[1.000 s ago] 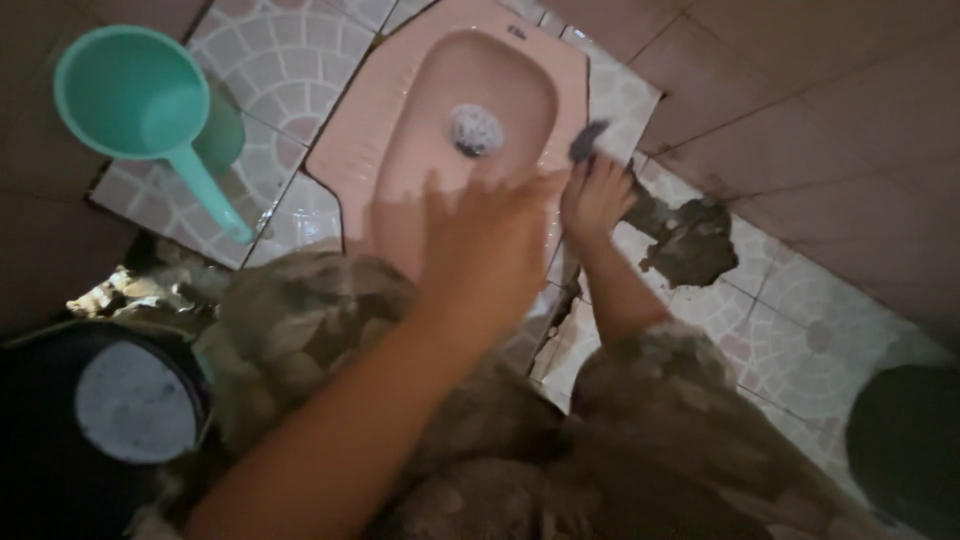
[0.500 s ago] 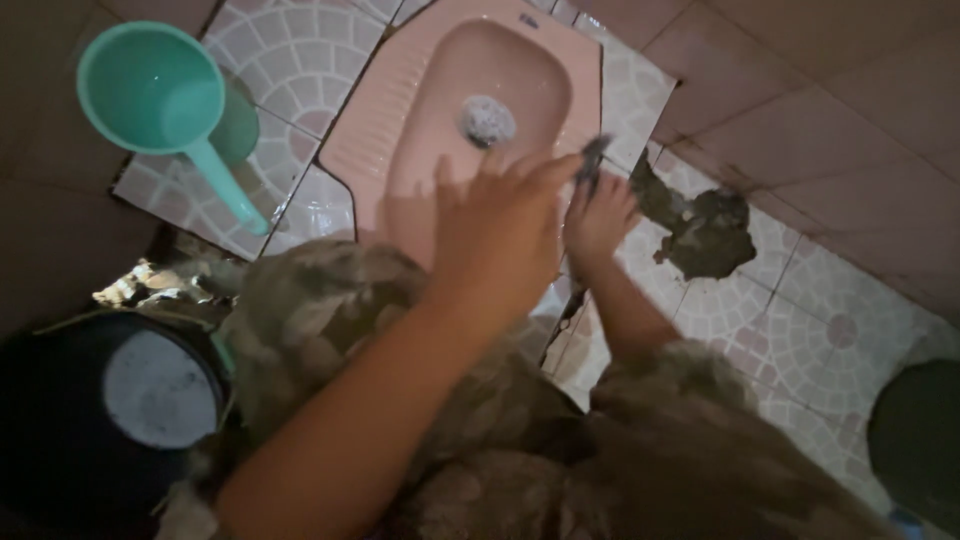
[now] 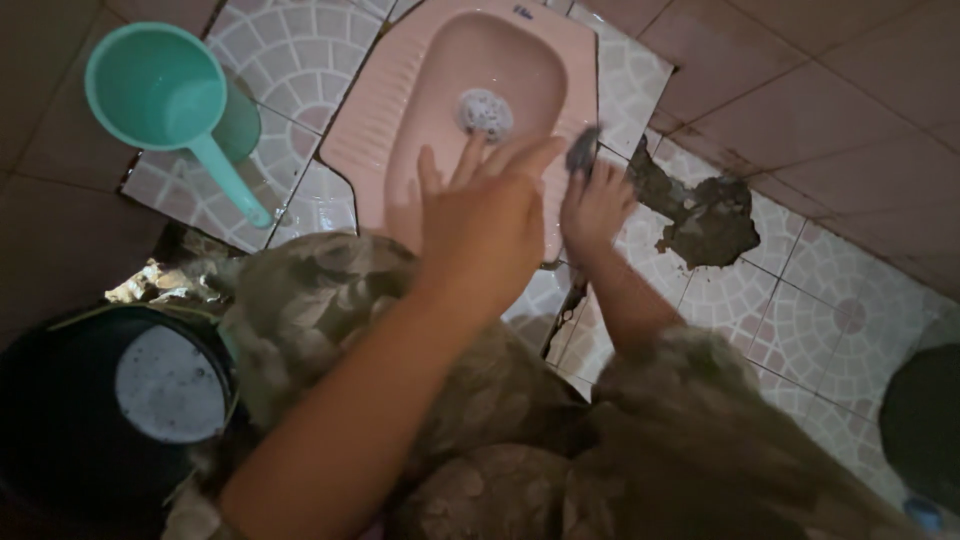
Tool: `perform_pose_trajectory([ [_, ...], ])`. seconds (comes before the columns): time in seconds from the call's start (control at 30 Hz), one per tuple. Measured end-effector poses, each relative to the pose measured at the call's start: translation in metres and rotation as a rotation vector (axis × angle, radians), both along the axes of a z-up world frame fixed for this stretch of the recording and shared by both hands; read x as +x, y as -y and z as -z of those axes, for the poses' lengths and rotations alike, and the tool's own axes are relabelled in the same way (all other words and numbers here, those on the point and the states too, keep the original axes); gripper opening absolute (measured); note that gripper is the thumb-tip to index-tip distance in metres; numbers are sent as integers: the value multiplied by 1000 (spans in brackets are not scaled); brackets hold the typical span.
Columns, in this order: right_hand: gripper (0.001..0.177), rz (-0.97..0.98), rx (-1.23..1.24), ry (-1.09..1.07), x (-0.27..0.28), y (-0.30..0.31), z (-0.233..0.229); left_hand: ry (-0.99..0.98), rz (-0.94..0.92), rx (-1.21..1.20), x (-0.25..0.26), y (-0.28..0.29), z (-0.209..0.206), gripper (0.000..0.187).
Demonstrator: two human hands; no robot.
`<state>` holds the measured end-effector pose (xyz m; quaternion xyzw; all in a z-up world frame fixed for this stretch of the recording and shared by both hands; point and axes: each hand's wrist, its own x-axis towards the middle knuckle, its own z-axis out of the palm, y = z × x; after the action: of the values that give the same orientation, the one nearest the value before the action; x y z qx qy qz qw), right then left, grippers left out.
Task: Cleaning a squat toilet and surrounding floor tiles with a cloth and water scooped from a bucket.
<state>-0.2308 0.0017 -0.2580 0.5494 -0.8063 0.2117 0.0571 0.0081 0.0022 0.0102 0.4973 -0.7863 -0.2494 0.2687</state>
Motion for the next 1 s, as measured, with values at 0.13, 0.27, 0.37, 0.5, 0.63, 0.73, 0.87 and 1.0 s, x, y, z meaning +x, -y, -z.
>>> perform_pose_trajectory([
  [0.13, 40, 38, -73, -30, 6, 9, 1, -28, 25, 10, -5, -1, -4, 49],
  [0.27, 38, -190, -7, -36, 24, -47, -3, -21, -36, -30, 4, 10, 3, 51],
  [0.37, 38, -382, 82, -66, 14, -40, -10, 17, -72, -20, 5, 7, 6, 43],
  [0.5, 40, -268, 129, -157, -5, 11, -11, 20, 6, -22, -9, 0, 6, 51],
  [0.63, 39, -79, 13, -72, 18, 32, -6, -26, 5, -14, -7, -4, 1, 47],
  [0.73, 43, -415, 10, 72, 67, 8, -42, -6, -14, 29, 7, 8, 5, 49],
  [0.87, 48, -748, 76, 246, 91, -29, -55, 66, -116, -19, 14, 5, 10, 52],
  [1.0, 26, -391, 51, 164, 74, -27, -61, 19, -57, 64, 15, -2, 10, 49],
])
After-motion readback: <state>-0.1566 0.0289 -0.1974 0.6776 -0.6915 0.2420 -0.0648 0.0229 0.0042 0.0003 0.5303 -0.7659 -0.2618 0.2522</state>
